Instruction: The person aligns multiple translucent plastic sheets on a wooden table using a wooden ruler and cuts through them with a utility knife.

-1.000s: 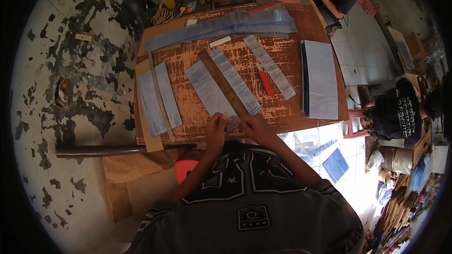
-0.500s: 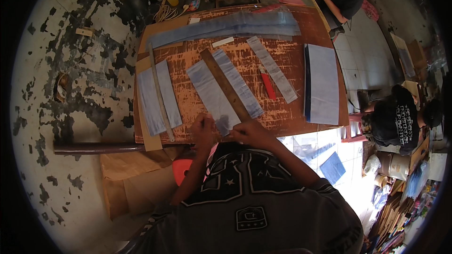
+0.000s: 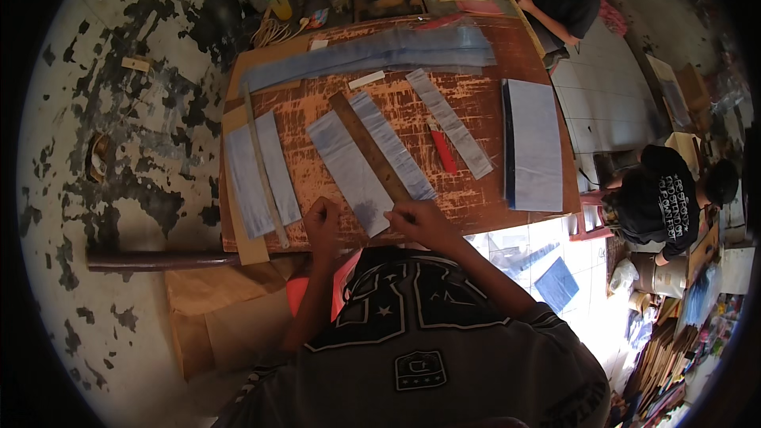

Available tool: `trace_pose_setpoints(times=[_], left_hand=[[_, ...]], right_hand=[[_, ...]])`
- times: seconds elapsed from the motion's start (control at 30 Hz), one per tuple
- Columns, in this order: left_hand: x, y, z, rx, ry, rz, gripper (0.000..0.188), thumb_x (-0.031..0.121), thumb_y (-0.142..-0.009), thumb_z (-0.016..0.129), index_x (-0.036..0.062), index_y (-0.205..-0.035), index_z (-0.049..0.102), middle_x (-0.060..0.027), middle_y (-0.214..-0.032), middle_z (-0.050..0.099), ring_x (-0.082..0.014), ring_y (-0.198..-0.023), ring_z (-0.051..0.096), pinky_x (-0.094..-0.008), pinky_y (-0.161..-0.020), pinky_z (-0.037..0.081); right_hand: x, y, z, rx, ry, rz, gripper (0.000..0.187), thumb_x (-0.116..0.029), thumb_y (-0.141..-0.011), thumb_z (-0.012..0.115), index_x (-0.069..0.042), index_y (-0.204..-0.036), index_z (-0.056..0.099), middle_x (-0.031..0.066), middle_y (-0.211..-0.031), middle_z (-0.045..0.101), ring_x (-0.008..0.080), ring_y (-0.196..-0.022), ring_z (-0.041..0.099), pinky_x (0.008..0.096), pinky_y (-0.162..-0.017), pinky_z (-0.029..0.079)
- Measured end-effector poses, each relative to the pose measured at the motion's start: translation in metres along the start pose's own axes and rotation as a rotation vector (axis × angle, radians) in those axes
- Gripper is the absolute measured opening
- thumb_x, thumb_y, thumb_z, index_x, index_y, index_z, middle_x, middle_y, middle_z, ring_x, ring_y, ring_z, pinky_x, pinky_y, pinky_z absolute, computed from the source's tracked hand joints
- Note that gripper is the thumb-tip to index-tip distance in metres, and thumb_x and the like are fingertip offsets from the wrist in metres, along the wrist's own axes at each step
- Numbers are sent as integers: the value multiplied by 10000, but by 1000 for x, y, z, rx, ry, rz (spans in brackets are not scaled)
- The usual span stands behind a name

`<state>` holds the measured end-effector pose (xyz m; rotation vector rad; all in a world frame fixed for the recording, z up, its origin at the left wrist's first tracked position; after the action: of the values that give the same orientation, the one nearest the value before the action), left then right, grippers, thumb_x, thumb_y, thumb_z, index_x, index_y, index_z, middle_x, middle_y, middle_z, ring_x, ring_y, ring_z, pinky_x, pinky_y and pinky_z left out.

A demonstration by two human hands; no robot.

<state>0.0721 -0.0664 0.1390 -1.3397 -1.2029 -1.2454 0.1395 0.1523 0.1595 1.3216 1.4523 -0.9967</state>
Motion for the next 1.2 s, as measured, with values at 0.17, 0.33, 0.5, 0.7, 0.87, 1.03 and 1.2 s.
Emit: trace_pose_setpoints(times=[0.17, 0.33, 0.5, 0.7, 0.87, 1.03, 1.2], left_hand=[[-1, 19, 39, -142, 110, -166, 237, 182, -1028, 599, 48, -833, 575, 21, -747, 547, -56, -680, 493, -234, -628, 408], [-8, 32, 60, -302, 33, -182, 199, 226, -1033, 587, 45, -954, 615, -8, -832, 605, -73, -709, 543, -241, -625, 482], [7, 33, 69, -307, -6, -182, 215, 188, -1036, 587, 28, -898, 627, 1, -796, 602, -60, -721, 527, -232, -655, 436], [0, 33, 58, -241, 150, -345, 186, 195, -1036, 587, 38, -948, 635, -9, -846, 653, -51, -730, 552, -209, -629, 442], [6, 31, 64, -269, 76, -183, 136, 165, -1016, 618, 38, -970, 624, -13, -843, 656, -64, -723, 562, -223, -639, 457], [-2, 32, 62, -264, 30, -227, 128, 156, -1001, 643, 34, -968, 615, -13, -846, 650, -69, -744, 565, -232, -649, 462], [-4, 38, 64, -255, 79, -301, 166, 186, -1006, 642, 39, -936, 613, 2, -809, 619, -64, -723, 546, -229, -644, 450]], right_hand=[[4, 1, -6, 113, -58, 48, 306, -269, -973, 649, 14, -863, 692, 113, -627, 596, 146, -554, 538, 345, -551, 420], [-3, -1, -6, 96, -46, 61, 305, -270, -976, 638, 13, -880, 698, 118, -659, 624, 150, -574, 559, 338, -563, 435], [7, -1, 4, 40, -51, -30, 299, -295, -968, 628, -14, -898, 701, 114, -722, 659, 191, -625, 604, 346, -607, 462], [0, 2, 10, -55, -19, -30, 274, -285, -970, 619, -34, -933, 723, 102, -693, 652, 151, -616, 609, 328, -599, 468], [-3, 5, 5, -20, 1, -21, 282, -297, -955, 624, -35, -917, 721, 102, -682, 647, 170, -603, 607, 336, -598, 471], [-6, 6, 5, -57, -4, 8, 322, -331, -938, 618, -32, -843, 696, 129, -734, 669, 254, -644, 635, 383, -618, 476], [-6, 9, 7, -80, 64, -113, 309, -300, -947, 627, -11, -846, 672, 143, -698, 619, 250, -617, 597, 390, -605, 456]])
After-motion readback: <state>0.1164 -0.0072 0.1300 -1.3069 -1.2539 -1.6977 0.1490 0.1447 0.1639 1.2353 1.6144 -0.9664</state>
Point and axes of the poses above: each hand's wrist, its own y-axis away from the middle knuckle, its own z-axis out of the palm, x = y × z, the point moved 7 cm from there along -y, towards the middle knuckle
